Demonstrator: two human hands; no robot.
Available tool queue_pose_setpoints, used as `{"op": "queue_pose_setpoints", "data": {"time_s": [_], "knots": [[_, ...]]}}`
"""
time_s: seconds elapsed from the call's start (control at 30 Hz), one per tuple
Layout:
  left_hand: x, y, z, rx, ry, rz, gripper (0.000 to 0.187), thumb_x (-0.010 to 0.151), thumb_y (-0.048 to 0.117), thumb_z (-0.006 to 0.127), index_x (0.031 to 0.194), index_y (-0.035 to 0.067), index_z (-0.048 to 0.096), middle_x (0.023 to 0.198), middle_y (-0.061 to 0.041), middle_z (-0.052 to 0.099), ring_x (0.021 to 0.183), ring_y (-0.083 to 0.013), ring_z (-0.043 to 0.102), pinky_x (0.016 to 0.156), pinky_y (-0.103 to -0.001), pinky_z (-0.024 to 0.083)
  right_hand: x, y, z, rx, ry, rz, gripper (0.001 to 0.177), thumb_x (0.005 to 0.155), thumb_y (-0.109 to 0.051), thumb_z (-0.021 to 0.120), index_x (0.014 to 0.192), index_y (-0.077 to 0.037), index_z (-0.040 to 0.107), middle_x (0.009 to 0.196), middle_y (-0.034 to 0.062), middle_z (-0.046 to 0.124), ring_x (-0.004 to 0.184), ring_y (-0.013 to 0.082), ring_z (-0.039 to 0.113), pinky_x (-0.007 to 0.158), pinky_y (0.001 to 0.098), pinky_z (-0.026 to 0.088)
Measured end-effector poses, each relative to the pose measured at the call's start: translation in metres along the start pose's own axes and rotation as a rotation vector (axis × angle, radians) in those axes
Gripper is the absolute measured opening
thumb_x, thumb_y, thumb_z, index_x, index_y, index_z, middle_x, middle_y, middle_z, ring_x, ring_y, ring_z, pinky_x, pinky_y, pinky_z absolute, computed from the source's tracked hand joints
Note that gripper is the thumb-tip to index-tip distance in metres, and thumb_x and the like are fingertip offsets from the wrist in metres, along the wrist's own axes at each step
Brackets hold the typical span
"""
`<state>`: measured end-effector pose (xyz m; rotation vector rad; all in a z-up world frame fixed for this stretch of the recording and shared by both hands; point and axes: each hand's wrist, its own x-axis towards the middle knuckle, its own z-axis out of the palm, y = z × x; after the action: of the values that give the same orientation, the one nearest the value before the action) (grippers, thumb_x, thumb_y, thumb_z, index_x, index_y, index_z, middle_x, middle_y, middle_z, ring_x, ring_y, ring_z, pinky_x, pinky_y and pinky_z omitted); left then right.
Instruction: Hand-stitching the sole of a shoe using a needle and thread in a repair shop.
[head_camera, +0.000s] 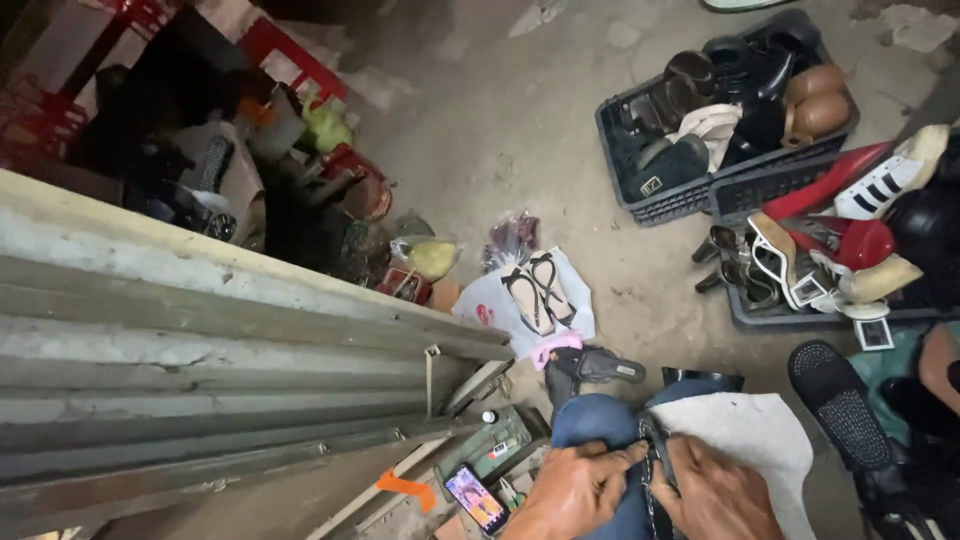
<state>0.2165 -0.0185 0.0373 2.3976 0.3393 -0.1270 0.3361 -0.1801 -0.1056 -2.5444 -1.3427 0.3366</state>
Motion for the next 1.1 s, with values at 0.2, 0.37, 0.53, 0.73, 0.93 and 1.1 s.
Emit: {"op": "queue_pose_setpoints", "data": {"time_s": [0.2, 0.37, 0.53, 0.73, 0.93, 1.1], "knots": [[0.0, -0.001, 0.009, 0.108, 0.025, 0.046, 0.044, 0.095, 0.013, 0.057, 0.137, 0.017, 0.069, 0.108, -0.021, 0.073, 0.079, -0.0431, 0.068, 0.071, -0.054, 0.052, 0.001, -0.004, 0.001, 0.016, 0.137, 0.018, 0.027, 0.085, -0.049, 0.061, 0.09, -0.023, 0.055, 0.078, 0.0, 0.064, 0.065, 0.0314, 0.067, 0.052, 0.0556, 0.053], [0.01, -0.018, 0.034, 0.078, 0.054, -0.026, 0.036, 0.099, 0.022, 0.056, 0.131, 0.021, 0.073, 0.089, -0.012, 0.066, 0.072, -0.0458, 0.058, 0.054, -0.059, 0.039, 0.005, 0.001, 0.01, 0.049, 0.097, 0.017, 0.03, 0.083, -0.054, 0.062, 0.092, -0.026, 0.057, 0.081, -0.0004, 0.067, 0.067, 0.0292, 0.069, 0.057, 0.0526, 0.054], [0.002, 0.009, 0.008, -0.126, 0.129, -0.044, 0.033, 0.102, 0.023, 0.055, 0.129, 0.016, 0.072, 0.11, -0.01, 0.071, 0.097, -0.0356, 0.068, 0.08, -0.046, 0.05, 0.011, -0.014, -0.059, 0.187, -0.309, 0.146, 0.042, 0.092, -0.066, 0.049, 0.116, -0.033, 0.054, 0.109, -0.0073, 0.065, 0.098, 0.0242, 0.065, 0.082, 0.0498, 0.054], [0.002, -0.005, 0.026, 0.145, 0.064, -0.059, 0.009, 0.098, 0.012, 0.053, 0.104, 0.008, 0.057, 0.097, -0.019, 0.065, 0.087, -0.0459, 0.061, 0.071, -0.054, 0.045, 0.008, 0.022, -0.119, 0.465, -0.233, 0.452, 0.034, 0.087, -0.059, 0.062, 0.108, -0.037, 0.078, 0.122, -0.0229, 0.072, 0.113, 0.0067, 0.072, 0.101, 0.0279, 0.051], [0.019, 0.009, 0.038, 0.061, -0.001, -0.22, 0.015, 0.1, 0.022, 0.045, 0.095, 0.008, 0.05, 0.091, -0.021, 0.06, 0.088, -0.0468, 0.057, 0.072, -0.058, 0.042, -0.002, 0.043, -0.108, 0.149, 0.285, 0.148, 0.025, 0.088, -0.044, 0.065, 0.108, -0.031, 0.073, 0.136, -0.0118, 0.064, 0.121, 0.0208, 0.059, 0.098, 0.0363, 0.053], [0.014, 0.012, 0.033, 0.052, -0.008, -0.311, 0.03, 0.113, 0.033, 0.041, 0.093, 0.012, 0.048, 0.081, -0.016, 0.055, 0.074, -0.0412, 0.055, 0.063, -0.056, 0.039, 0.007, 0.023, -0.069, 0.22, 0.423, -0.23, 0.034, 0.087, -0.039, 0.072, 0.116, -0.021, 0.072, 0.144, 0.0004, 0.06, 0.139, 0.0289, 0.05, 0.103, 0.0459, 0.048]]}}
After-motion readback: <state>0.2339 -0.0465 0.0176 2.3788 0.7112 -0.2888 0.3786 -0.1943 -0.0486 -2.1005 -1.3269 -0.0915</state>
